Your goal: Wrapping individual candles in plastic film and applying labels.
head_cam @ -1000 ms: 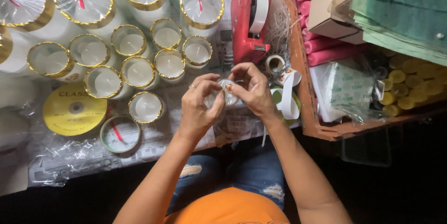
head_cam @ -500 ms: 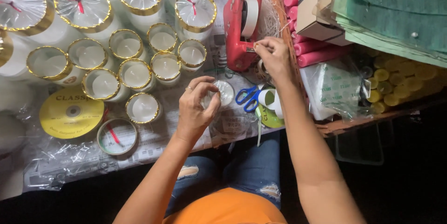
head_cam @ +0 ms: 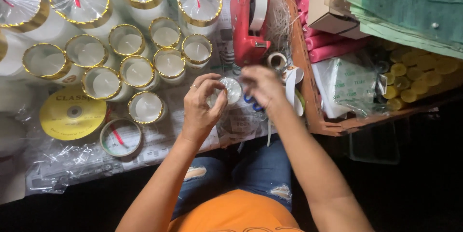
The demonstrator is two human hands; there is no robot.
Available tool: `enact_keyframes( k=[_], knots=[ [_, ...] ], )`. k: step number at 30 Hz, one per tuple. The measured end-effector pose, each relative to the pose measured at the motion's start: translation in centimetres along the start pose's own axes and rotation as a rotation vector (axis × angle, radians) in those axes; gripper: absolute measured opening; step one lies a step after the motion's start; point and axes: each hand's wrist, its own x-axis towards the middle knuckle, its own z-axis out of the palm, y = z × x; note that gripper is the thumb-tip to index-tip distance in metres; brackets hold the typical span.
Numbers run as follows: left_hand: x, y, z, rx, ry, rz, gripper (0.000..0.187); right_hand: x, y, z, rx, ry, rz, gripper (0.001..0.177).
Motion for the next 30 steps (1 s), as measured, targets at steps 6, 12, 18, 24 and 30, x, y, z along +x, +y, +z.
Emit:
enact_keyframes(
  k=[6, 12, 18, 24, 30],
  knots=[
    [-0.4, 0.9, -0.7, -0.143, -0.008, -0.128, 0.018, -6.4, -3.3, 1.5, -0.215, -0.19, -0.425, 0.012],
    [-1.9, -0.3, -0.5, -0.336, -0.076, -0.324, 0.042, -8.0, 0.0, 1.4, -0.342, -0.386, -0.597, 0.016],
    [-2.4, -1.4, 0.1, -0.24, -0.094, -0.312, 0.061, -5.7, 0.0, 2.0, -0.498, -0.387, -0.74, 0.022],
    [-4.0, -0.6, -0.1, -0.186, -0.103, -0.241, 0.064, -5.1, 0.0, 3.3, -0.57, -0.419, -0.558, 0.017],
    [-11.5, -3.3, 4.8, -0.742, -0.08, -1.013, 0.049, -10.1, 0.5, 2.0, -0.587, -0.299, -0.639, 0.033]
  ],
)
